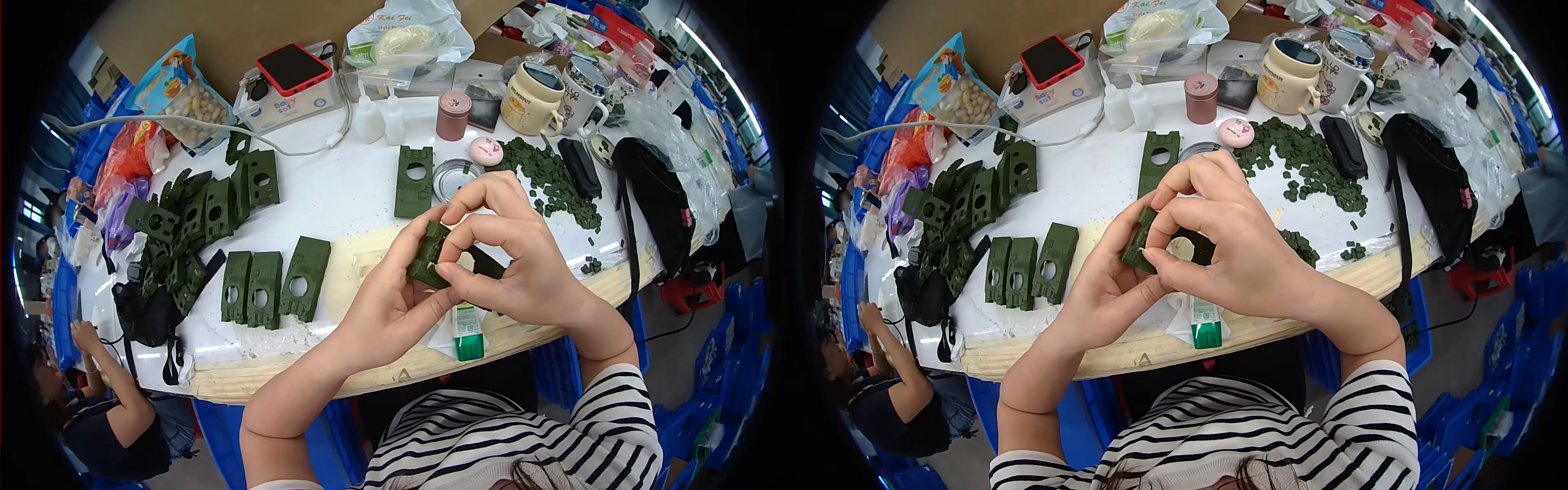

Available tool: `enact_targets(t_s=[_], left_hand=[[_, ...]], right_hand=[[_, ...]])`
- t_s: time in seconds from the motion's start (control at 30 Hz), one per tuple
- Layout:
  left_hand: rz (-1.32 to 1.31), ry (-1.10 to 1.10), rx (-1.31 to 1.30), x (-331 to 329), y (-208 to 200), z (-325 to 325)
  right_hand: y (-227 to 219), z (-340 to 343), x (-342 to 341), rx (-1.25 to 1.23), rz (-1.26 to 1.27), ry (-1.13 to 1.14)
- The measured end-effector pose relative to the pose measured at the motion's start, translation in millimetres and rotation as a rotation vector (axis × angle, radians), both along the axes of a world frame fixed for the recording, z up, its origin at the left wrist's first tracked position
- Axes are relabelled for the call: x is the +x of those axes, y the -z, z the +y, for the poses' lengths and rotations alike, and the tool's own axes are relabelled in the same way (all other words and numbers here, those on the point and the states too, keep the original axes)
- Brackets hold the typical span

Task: The person is applying glue and assembling various plastic parts to build toy tank models at a factory workstation.

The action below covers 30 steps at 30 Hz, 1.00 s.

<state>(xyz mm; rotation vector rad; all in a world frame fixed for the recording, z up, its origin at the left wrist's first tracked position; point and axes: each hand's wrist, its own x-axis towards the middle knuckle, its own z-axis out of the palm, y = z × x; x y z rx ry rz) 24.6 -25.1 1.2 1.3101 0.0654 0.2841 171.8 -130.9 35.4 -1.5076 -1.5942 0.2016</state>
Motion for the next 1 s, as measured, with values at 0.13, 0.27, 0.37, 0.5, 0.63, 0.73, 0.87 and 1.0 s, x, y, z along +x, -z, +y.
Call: enact_targets(t_s=[0.13,0.27,0.37,0.5,0.63,0.73,0.87,1.0], left_hand=[[-0.011,-0.001,0.011,0.1,0.3,-0.7],[-0.003,0.001,0.033,0.1,-0.9,-0.7],[-0.008,0.009,0.042,0.2,-0.1,-0.8],[-0.028,0.019,0.043,0.4,0.7,-1.6],[-0.023,0.015,0.008,-0.4,-1.4,-2.6],[-0.019,0.052,-0.039,-1.0,-1.0,-0.9],[0.047,0.081,-0.102,1.9,-7.4,-1.1],[0.093,0.031,-0.162,0.3,-14.2,-2.2]], right_hand=[[0.9,0.1,0.7,0.001,-0.008,0.003],[0.1,-0.5,0.0,-0.001,-0.005,0.005],[1.3,-0.7,0.7,0.012,-0.003,0.003],[1.8,-1.2,1.7,0.015,-0.01,-0.003],[1.9,-1.3,0.4,0.032,-0.026,0.009],[1.2,-2.4,0.7,0.03,-0.056,0.013],[-8.9,-9.0,1.7,0.072,0.108,-0.019],[-22.6,-30.8,-8.1,0.11,0.562,-0.332]])
